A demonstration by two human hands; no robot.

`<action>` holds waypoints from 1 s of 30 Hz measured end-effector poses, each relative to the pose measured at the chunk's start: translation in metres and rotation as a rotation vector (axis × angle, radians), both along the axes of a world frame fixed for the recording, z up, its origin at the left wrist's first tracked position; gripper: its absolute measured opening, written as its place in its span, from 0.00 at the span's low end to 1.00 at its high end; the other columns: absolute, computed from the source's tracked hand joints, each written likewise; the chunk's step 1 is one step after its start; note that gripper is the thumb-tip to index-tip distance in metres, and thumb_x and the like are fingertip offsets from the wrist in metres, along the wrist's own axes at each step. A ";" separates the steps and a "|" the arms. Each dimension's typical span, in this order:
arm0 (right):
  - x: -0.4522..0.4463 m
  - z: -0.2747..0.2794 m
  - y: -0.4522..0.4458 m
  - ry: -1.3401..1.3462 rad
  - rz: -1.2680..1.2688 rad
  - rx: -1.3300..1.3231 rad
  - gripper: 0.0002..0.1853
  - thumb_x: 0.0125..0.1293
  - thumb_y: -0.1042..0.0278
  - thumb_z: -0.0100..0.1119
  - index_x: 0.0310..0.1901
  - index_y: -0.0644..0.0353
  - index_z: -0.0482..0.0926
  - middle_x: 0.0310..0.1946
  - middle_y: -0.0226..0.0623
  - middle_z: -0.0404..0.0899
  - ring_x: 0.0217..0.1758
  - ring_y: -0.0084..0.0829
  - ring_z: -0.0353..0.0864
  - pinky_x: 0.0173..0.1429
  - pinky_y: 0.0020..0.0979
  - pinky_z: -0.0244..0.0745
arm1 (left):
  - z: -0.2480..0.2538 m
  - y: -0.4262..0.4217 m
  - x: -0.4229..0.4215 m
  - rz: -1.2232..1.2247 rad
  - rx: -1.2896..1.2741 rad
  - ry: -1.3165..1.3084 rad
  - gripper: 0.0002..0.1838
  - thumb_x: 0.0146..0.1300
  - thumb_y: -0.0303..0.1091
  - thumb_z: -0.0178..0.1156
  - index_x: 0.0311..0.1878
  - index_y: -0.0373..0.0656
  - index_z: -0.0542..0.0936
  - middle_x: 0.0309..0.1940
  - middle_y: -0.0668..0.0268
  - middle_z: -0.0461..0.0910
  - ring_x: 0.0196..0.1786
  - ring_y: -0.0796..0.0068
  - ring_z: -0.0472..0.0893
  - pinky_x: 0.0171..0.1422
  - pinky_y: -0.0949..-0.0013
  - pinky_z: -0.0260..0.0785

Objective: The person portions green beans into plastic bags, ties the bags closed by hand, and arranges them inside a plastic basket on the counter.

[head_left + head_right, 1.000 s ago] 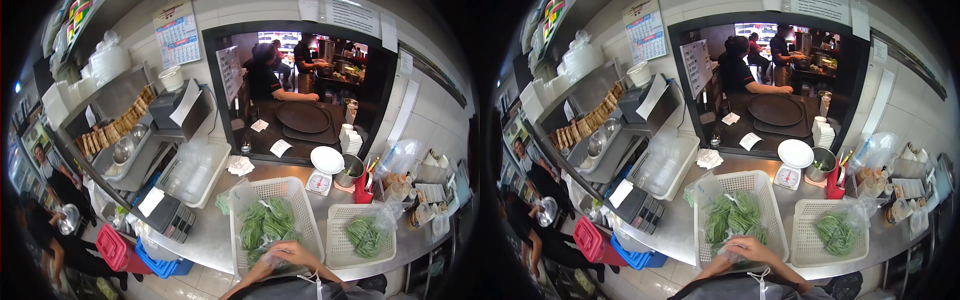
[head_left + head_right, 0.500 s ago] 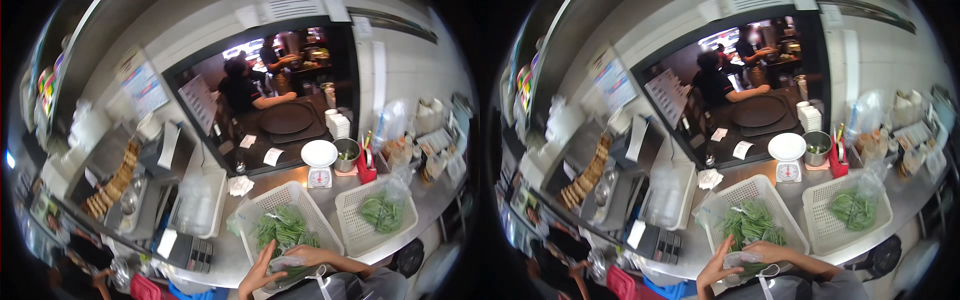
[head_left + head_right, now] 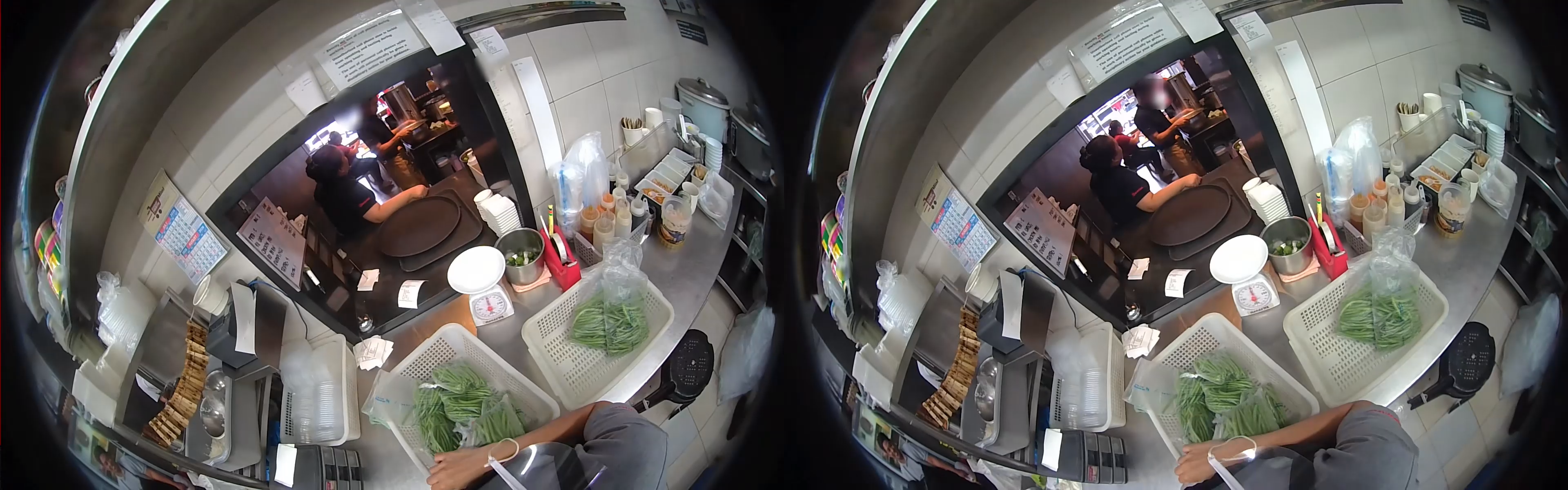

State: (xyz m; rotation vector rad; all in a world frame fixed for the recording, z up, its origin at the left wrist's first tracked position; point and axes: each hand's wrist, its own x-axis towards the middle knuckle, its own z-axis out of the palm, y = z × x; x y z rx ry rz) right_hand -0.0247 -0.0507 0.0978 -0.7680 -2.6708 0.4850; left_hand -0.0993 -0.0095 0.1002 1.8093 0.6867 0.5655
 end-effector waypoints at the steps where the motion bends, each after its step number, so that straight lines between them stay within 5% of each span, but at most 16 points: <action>1: -0.001 0.003 -0.001 -0.036 0.024 -0.110 0.08 0.68 0.57 0.48 0.42 0.50 0.69 0.43 0.38 0.81 0.58 0.32 0.69 0.67 0.51 0.49 | -0.001 0.000 0.001 0.057 -0.031 -0.052 0.42 0.59 0.46 0.60 0.68 0.35 0.51 0.67 0.51 0.55 0.68 0.56 0.58 0.70 0.60 0.51; 4: -0.020 0.018 -0.002 0.067 -0.206 0.226 0.07 0.51 0.63 0.52 0.29 0.56 0.71 0.30 0.28 0.70 0.41 0.26 0.71 0.44 0.30 0.61 | 0.004 -0.001 0.000 0.204 -0.129 -0.212 0.42 0.59 0.46 0.60 0.68 0.35 0.51 0.67 0.51 0.55 0.68 0.57 0.58 0.70 0.60 0.51; 7: -0.007 0.092 -0.011 -0.269 -0.158 0.146 0.21 0.56 0.64 0.51 0.51 0.61 0.73 0.49 0.36 0.73 0.53 0.35 0.70 0.56 0.38 0.62 | 0.013 -0.004 -0.008 0.367 -0.203 -0.391 0.42 0.59 0.47 0.59 0.68 0.35 0.51 0.67 0.52 0.55 0.68 0.57 0.58 0.70 0.60 0.50; 10: -0.012 0.069 0.000 0.455 -0.104 0.559 0.18 0.60 0.61 0.48 0.50 0.56 0.74 0.51 0.39 0.73 0.60 0.29 0.68 0.65 0.40 0.56 | 0.029 -0.004 -0.012 0.508 -0.231 -0.572 0.41 0.59 0.47 0.59 0.68 0.35 0.52 0.67 0.52 0.55 0.68 0.57 0.58 0.70 0.60 0.50; 12: 0.003 0.096 -0.012 0.543 -0.155 0.612 0.25 0.64 0.57 0.45 0.62 0.57 0.65 0.62 0.41 0.64 0.68 0.30 0.59 0.71 0.46 0.45 | 0.040 -0.004 -0.014 0.565 -0.215 -0.676 0.41 0.59 0.48 0.59 0.68 0.35 0.52 0.67 0.52 0.55 0.68 0.58 0.58 0.70 0.60 0.50; 14: 0.026 0.120 -0.014 0.697 -0.521 0.747 0.32 0.62 0.53 0.53 0.65 0.58 0.60 0.67 0.44 0.56 0.71 0.33 0.53 0.71 0.45 0.45 | 0.057 -0.002 -0.013 0.584 -0.211 -0.780 0.41 0.60 0.48 0.59 0.68 0.36 0.52 0.67 0.52 0.56 0.68 0.58 0.58 0.70 0.60 0.50; 17: 0.060 0.148 -0.015 0.963 -0.627 0.255 0.47 0.50 0.51 0.68 0.68 0.57 0.53 0.67 0.50 0.50 0.70 0.41 0.53 0.69 0.38 0.51 | 0.095 -0.018 -0.007 0.466 -0.457 -1.143 0.42 0.59 0.50 0.59 0.68 0.35 0.52 0.66 0.52 0.56 0.69 0.58 0.56 0.71 0.60 0.47; 19: 0.061 0.152 -0.013 1.048 -0.537 0.006 0.54 0.44 0.51 0.73 0.69 0.57 0.50 0.65 0.53 0.53 0.67 0.46 0.57 0.66 0.35 0.55 | 0.106 -0.037 -0.013 0.517 0.223 -0.434 0.38 0.63 0.50 0.51 0.69 0.37 0.51 0.66 0.54 0.56 0.69 0.59 0.57 0.71 0.61 0.46; 23: 0.046 0.152 -0.033 0.964 -0.692 0.004 0.53 0.42 0.53 0.73 0.68 0.56 0.51 0.51 0.45 0.64 0.54 0.42 0.70 0.57 0.36 0.65 | 0.103 -0.044 -0.002 0.301 0.548 -0.493 0.33 0.64 0.49 0.49 0.64 0.38 0.54 0.65 0.53 0.58 0.69 0.58 0.56 0.72 0.59 0.46; 30: 0.040 0.136 -0.023 1.009 -0.741 0.025 0.49 0.43 0.57 0.72 0.67 0.54 0.54 0.50 0.44 0.66 0.50 0.39 0.71 0.54 0.34 0.66 | 0.108 -0.034 0.016 0.253 0.550 -0.623 0.24 0.66 0.46 0.46 0.57 0.38 0.60 0.61 0.53 0.62 0.70 0.55 0.54 0.72 0.55 0.45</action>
